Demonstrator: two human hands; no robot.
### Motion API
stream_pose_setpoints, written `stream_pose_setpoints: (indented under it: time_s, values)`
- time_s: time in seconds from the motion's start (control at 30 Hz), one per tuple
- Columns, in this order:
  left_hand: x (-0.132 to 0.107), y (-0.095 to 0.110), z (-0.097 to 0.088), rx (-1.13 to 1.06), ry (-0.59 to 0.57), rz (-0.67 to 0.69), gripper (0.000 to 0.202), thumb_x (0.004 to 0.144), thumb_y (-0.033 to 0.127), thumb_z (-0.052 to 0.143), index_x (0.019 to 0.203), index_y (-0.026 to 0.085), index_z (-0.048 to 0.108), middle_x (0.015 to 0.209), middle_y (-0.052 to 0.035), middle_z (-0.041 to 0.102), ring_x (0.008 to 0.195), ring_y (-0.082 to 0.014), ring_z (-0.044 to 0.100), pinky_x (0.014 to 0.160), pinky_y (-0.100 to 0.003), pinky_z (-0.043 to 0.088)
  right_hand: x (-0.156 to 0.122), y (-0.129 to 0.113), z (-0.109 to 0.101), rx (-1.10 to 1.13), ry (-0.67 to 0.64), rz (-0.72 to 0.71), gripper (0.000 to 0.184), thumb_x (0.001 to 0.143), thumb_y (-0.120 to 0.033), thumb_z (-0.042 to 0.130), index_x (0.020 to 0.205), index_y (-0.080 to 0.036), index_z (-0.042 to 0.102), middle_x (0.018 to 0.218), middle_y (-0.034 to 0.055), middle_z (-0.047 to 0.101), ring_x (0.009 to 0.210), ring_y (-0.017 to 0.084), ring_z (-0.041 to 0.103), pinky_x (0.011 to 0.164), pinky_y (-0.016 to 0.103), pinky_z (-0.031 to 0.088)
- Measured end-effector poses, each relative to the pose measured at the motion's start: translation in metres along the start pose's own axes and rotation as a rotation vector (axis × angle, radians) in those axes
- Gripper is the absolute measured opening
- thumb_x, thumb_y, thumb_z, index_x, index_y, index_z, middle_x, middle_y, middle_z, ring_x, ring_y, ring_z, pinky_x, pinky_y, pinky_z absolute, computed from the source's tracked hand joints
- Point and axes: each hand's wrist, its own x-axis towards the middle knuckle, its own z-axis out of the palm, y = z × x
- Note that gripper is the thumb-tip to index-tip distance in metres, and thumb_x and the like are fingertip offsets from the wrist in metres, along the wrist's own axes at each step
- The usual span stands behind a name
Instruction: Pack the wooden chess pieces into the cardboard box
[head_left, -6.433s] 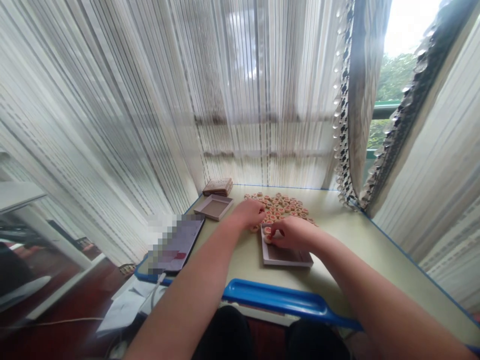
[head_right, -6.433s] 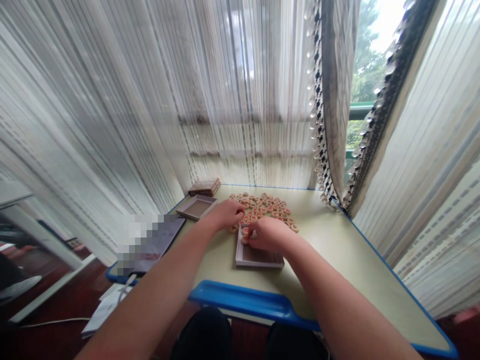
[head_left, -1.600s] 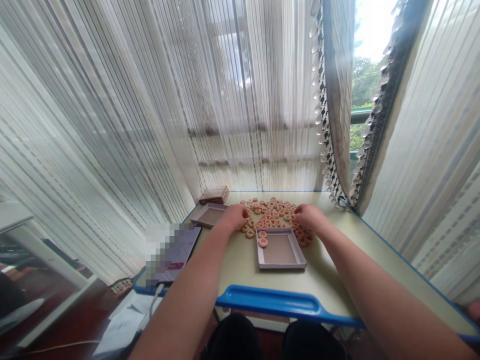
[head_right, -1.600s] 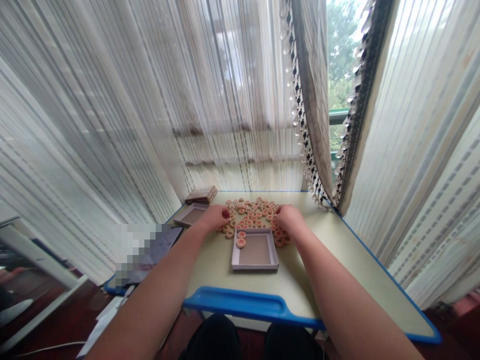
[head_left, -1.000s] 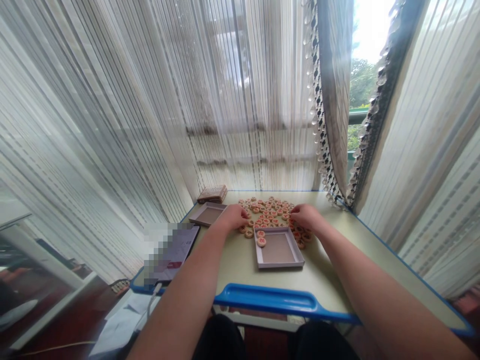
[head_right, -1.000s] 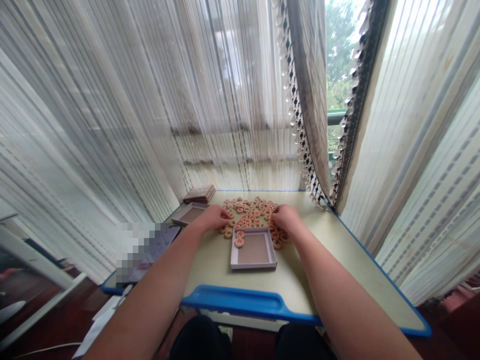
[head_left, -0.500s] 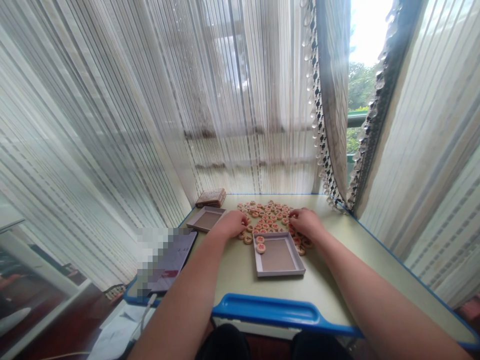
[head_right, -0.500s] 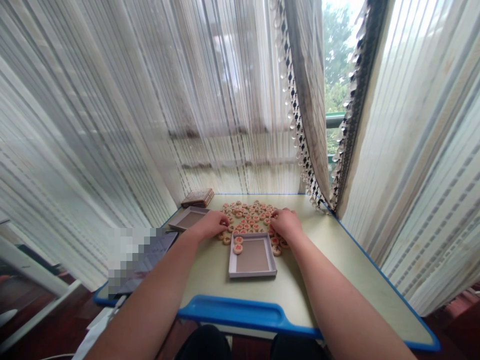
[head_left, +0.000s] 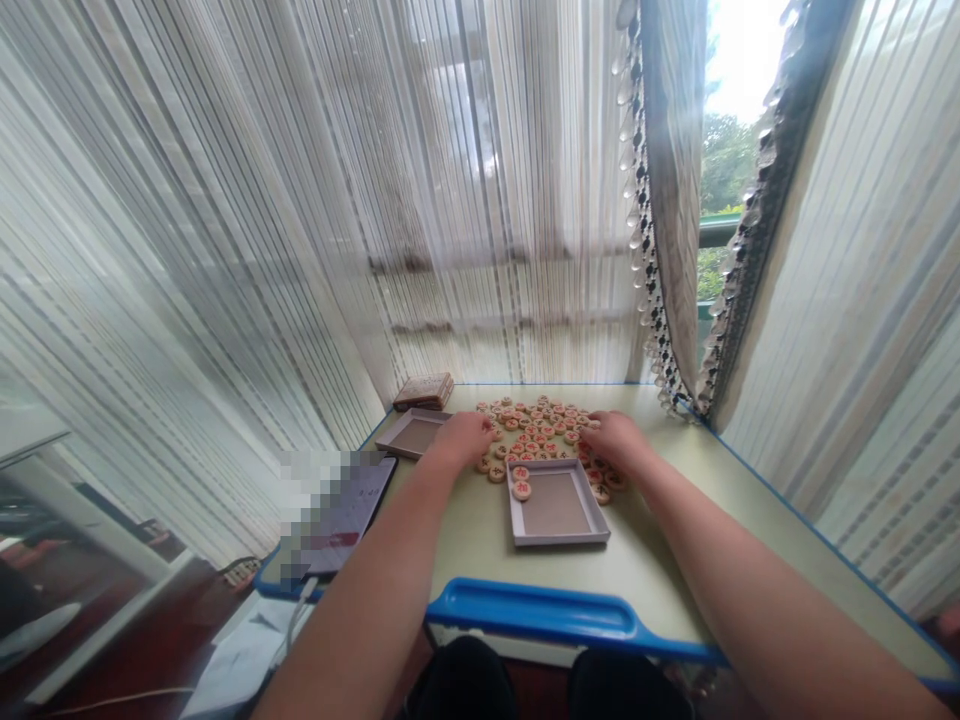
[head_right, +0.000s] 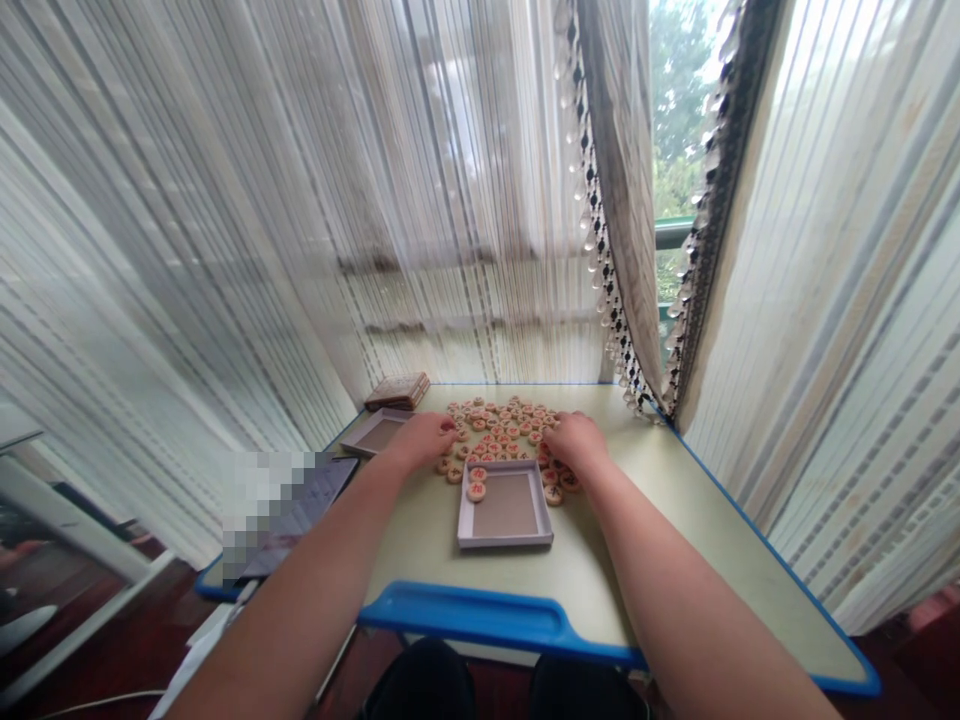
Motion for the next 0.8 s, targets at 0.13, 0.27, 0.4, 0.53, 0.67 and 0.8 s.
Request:
stream_pose_setpoints:
  time_s: [0.13,0.27,0.4,0.53,0.67,0.8]
  values:
    - [0.006,0.002,0.010,-0.005,0.105,0.173,0.043,0.084,0.040,0.040,0.116,0.016,0.055,0.122,-0.0114,0.055,0.115,-0.0218,0.048,0.096,-0.029,0.035,-0.004,-0.004,-0.001,-0.107,-0.089,0.003,0.039,0.079,-0.040,0.042,0.096,-0.013,0.064,0.098,0.0169,0.063,0.093,0.027,0.057,0.074,0.033,0.042]
    - [0.016,0.009,0.020,0.001,0.074,0.240,0.056,0.086,0.047,0.032,0.131,0.013,0.039,0.140,-0.0118,0.035,0.131,-0.0226,0.027,0.106,-0.033,0.021,-0.013,-0.013,-0.005,-0.108,-0.096,0.013,0.043,0.082,-0.046,0.039,0.099,-0.014,0.063,0.103,0.0175,0.062,0.098,0.027,0.055,0.077,0.034,0.041]
    - [0.025,0.014,0.025,0.016,-0.012,0.222,0.058,0.086,0.052,0.028,0.132,0.018,0.037,0.139,-0.0086,0.037,0.132,-0.0235,0.024,0.106,-0.035,0.019,-0.017,-0.019,-0.009,-0.103,-0.083,0.017,0.054,0.086,-0.053,0.028,0.105,-0.014,0.060,0.106,0.0178,0.061,0.102,0.026,0.053,0.082,0.035,0.039]
    - [0.022,0.013,0.023,0.029,0.043,0.232,0.055,0.086,0.053,0.025,0.122,0.019,0.048,0.128,-0.0103,0.049,0.123,-0.0226,0.039,0.099,-0.033,0.029,-0.018,-0.021,-0.012,-0.143,-0.091,0.000,0.060,0.088,-0.054,0.019,0.105,-0.015,0.060,0.105,0.0159,0.062,0.100,0.026,0.054,0.082,0.035,0.039]
    - [0.011,0.012,0.016,0.046,0.140,0.224,0.053,0.084,0.057,0.026,0.103,0.020,0.059,0.107,-0.0102,0.061,0.105,-0.0229,0.052,0.093,-0.038,0.034,-0.018,-0.021,-0.012,-0.174,-0.105,-0.017,0.061,0.088,-0.054,0.015,0.106,-0.017,0.061,0.105,0.0152,0.062,0.099,0.027,0.053,0.081,0.036,0.040]
    - [0.003,0.014,0.014,0.046,0.108,0.234,0.042,0.086,0.049,0.030,0.090,0.023,0.063,0.092,-0.0055,0.066,0.090,-0.0199,0.058,0.088,-0.036,0.037,-0.017,-0.019,-0.010,-0.156,-0.121,0.001,0.062,0.087,-0.055,0.016,0.107,-0.015,0.060,0.107,0.0160,0.061,0.103,0.028,0.052,0.082,0.037,0.039]
